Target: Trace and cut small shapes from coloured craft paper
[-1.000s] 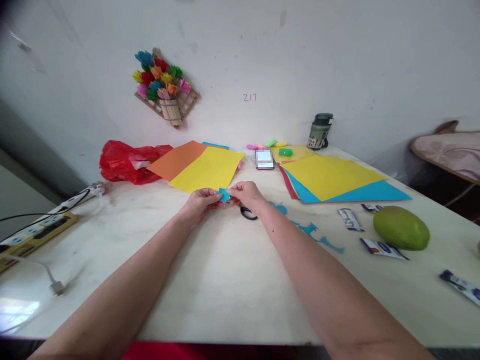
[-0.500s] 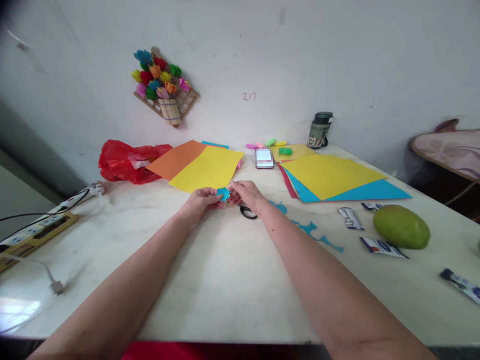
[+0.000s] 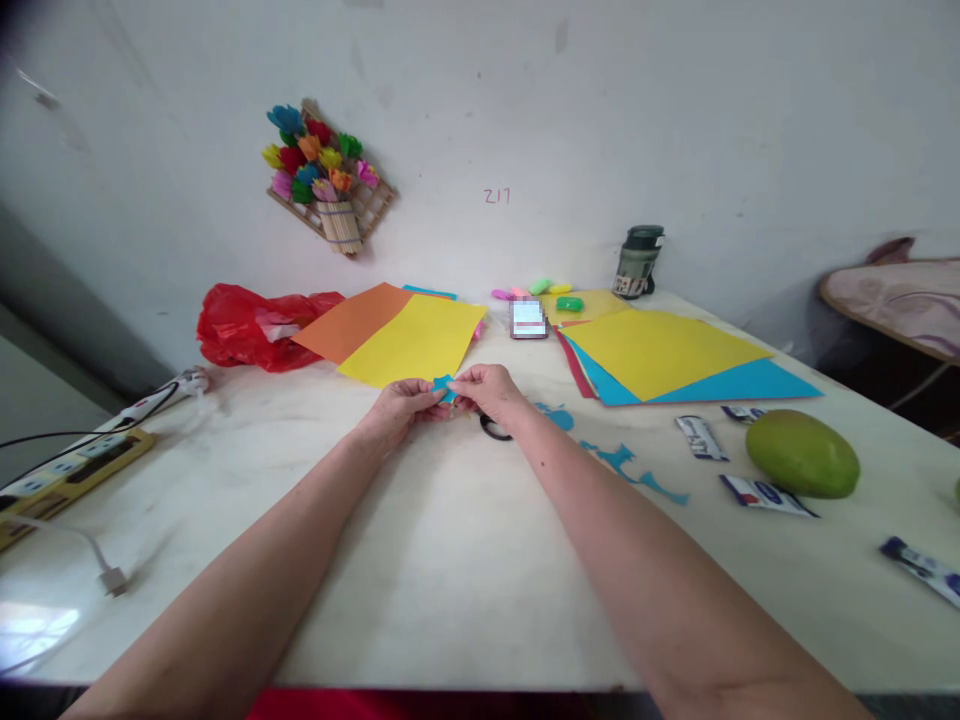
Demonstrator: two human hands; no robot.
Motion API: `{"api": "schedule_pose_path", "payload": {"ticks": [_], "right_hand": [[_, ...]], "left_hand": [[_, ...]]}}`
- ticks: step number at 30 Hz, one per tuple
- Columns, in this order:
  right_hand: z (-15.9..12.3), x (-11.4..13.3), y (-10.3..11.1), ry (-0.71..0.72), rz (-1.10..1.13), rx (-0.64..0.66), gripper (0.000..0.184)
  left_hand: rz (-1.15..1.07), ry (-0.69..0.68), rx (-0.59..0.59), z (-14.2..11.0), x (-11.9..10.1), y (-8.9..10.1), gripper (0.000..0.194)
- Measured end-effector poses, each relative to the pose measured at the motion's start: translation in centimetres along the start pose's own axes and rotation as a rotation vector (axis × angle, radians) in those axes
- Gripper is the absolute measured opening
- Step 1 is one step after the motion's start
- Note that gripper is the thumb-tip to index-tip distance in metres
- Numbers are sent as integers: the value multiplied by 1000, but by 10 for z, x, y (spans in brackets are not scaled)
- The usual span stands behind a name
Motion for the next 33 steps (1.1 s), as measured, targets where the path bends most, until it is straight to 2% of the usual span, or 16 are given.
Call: {"api": "schedule_pose_path", "payload": {"ticks": [10, 17, 24, 28, 33], "right_hand": [[0, -3, -6, -35, 71, -47, 17], [-2, -1, -7, -52, 95, -18, 19], [0, -4, -7, -28, 84, -29, 23], [0, -3, -7, -30, 46, -26, 23], [1, -5, -9, 0, 26, 23, 21]], "left_hand": [[-20, -7, -47, 0, 1, 1, 28], [-65, -30, -82, 0, 1, 1, 27], [-98, 26, 31, -2, -4, -2, 22], [-58, 76, 57, -2, -7, -1, 32], [31, 71, 87, -5, -7, -1, 37]]}}
Point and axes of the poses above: each hand's wrist, its own z-axis towards the middle knuckle, its own y-axis out of the back of the hand, x = y × z, the point moved 3 cm from there along z, towards the middle knuckle
